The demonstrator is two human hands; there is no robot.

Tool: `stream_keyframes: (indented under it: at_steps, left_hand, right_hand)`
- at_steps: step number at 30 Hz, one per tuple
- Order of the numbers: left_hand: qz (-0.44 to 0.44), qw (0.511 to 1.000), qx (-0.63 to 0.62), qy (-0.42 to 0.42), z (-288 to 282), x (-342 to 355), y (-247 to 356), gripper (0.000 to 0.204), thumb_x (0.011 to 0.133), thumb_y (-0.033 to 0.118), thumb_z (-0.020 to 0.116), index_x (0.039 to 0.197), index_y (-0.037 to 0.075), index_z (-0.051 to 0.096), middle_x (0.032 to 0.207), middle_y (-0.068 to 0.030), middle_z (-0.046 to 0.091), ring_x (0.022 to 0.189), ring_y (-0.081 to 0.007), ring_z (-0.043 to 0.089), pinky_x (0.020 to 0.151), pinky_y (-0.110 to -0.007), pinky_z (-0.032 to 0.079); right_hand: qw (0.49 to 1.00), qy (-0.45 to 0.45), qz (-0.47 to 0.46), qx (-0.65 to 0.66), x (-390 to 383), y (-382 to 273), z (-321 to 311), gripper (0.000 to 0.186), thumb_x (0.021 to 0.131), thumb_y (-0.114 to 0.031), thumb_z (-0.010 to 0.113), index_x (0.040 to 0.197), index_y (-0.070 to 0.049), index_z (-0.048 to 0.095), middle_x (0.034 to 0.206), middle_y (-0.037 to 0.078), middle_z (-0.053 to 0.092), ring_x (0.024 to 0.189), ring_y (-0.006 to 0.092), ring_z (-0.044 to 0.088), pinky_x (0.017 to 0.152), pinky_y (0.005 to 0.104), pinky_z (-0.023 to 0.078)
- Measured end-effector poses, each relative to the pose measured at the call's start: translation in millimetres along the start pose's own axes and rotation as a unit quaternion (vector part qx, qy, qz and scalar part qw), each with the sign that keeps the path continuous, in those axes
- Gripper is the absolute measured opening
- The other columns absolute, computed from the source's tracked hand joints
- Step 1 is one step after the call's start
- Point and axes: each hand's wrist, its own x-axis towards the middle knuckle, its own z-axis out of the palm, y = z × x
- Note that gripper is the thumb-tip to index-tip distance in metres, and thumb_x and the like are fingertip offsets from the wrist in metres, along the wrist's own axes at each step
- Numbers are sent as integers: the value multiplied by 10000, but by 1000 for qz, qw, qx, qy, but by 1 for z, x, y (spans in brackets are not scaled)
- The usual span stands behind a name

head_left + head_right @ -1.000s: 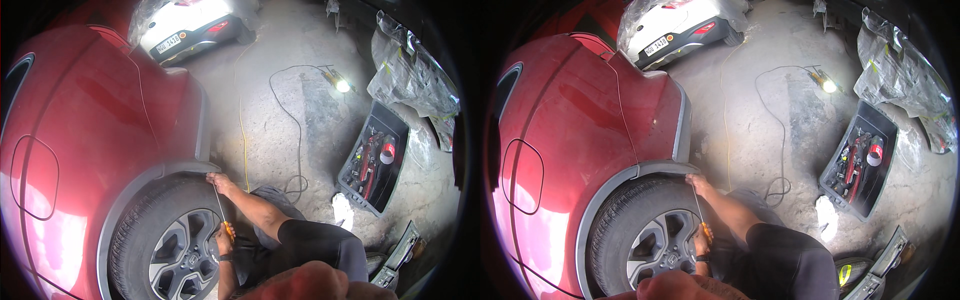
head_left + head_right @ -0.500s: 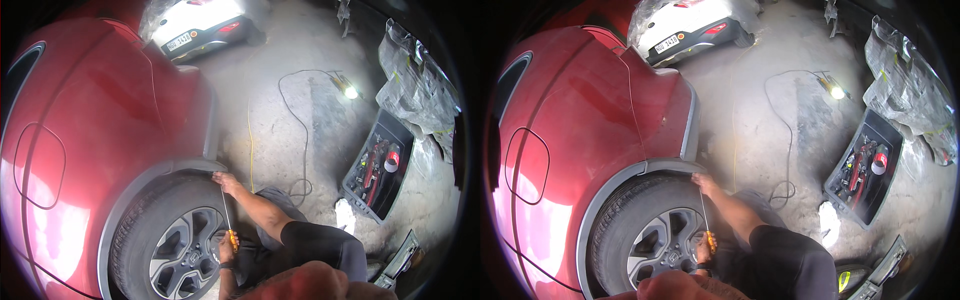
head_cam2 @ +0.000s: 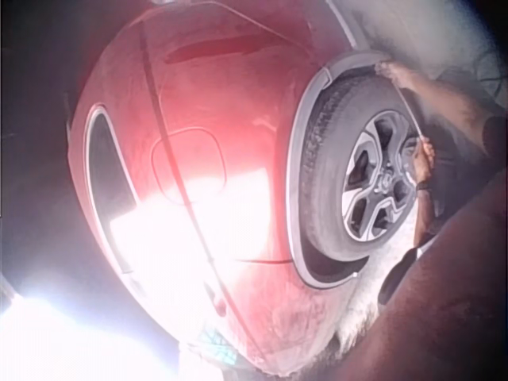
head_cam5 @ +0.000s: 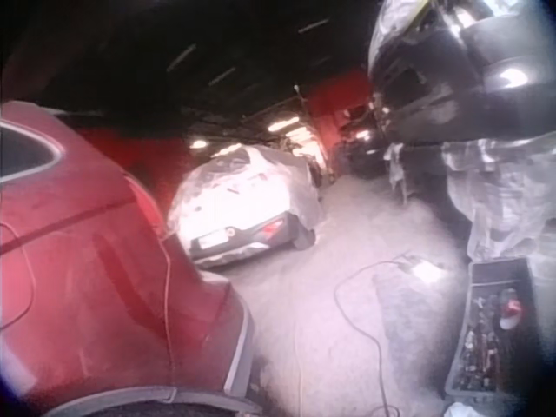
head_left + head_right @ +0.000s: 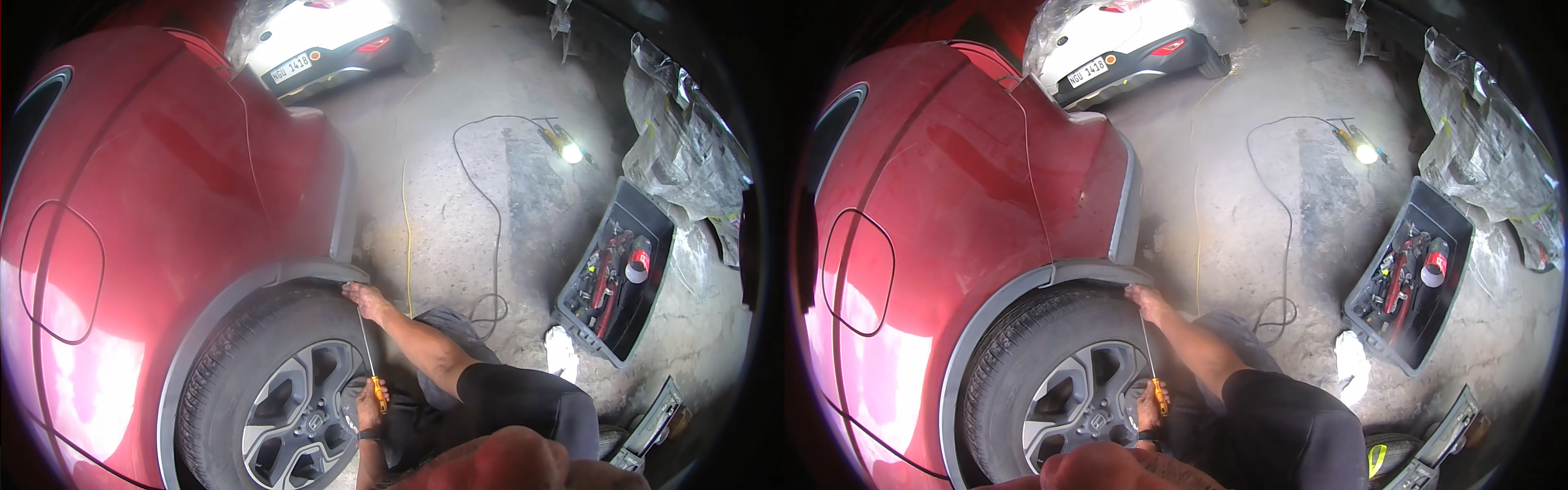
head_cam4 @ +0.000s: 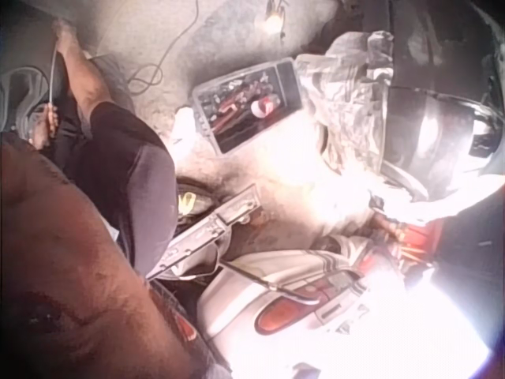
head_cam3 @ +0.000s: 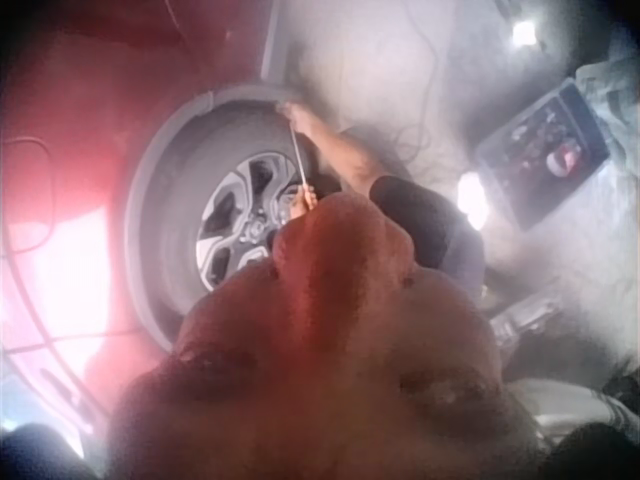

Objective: The person removes a plastic trim piece from a car's wheel well using a screwdriver and then replaces it, securing a fastener by hand.

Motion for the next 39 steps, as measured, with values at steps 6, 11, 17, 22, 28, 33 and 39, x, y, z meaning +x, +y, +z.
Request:
stream_keyframes:
  at_steps: [6,11,17,22,28,33,39]
  left_hand:
    - [-1,1000,-5,12,-1,-3,-4,408,1021,379,499,970,2,648,744,-53,622,606,-137,580,571,-255,498]
    - [0,1000,7,5,3,-1,-1,410,1023,384,493,974,6,644,752,-50,623,619,-136,582,585,-259,500]
    - [5,1000,11,-1,-2,1,-3,411,1026,384,486,1005,2,637,759,-52,622,633,-136,584,597,-261,501]
    - [16,997,63,47,-4,-19,7,462,1039,419,429,1032,0,622,730,-49,606,603,-127,563,558,-245,452]
    - [2,997,68,24,18,-12,11,439,1022,440,463,982,47,654,710,4,592,608,-75,548,546,-219,413]
    - [0,999,11,32,3,-6,-4,445,1008,414,520,998,-6,664,746,-35,625,620,-104,580,586,-229,491]
    - [-2,1000,15,20,2,-2,-2,445,1007,417,519,994,-1,668,741,-38,628,618,-106,581,586,-233,494]
  right_hand:
    - [998,55,32,22,-17,-9,12,293,885,-178,686,1109,7,644,1126,142,672,1112,271,615,1108,431,281]
    - [998,39,20,52,-12,-14,7,320,863,-119,708,1136,26,626,1125,161,671,1086,274,634,1077,392,358]
    - [1000,4,-10,25,-9,-2,7,352,875,-107,680,1175,63,605,1162,176,665,1115,283,632,1072,409,375]
    - [993,-60,-37,94,-1,29,15,376,942,-127,561,1253,84,544,1236,209,623,1184,319,587,1095,428,401]
    - [998,-57,-34,17,-10,-5,-15,503,941,-229,639,1295,99,498,1277,202,600,1207,300,577,1099,387,392]
    - [997,-45,-61,18,-12,3,0,509,903,-217,698,1251,109,520,1210,203,622,1160,316,600,1056,388,428]
    - [997,-8,-60,47,1,5,-4,340,855,-151,694,1100,62,595,1072,167,648,1032,294,636,1008,379,460]
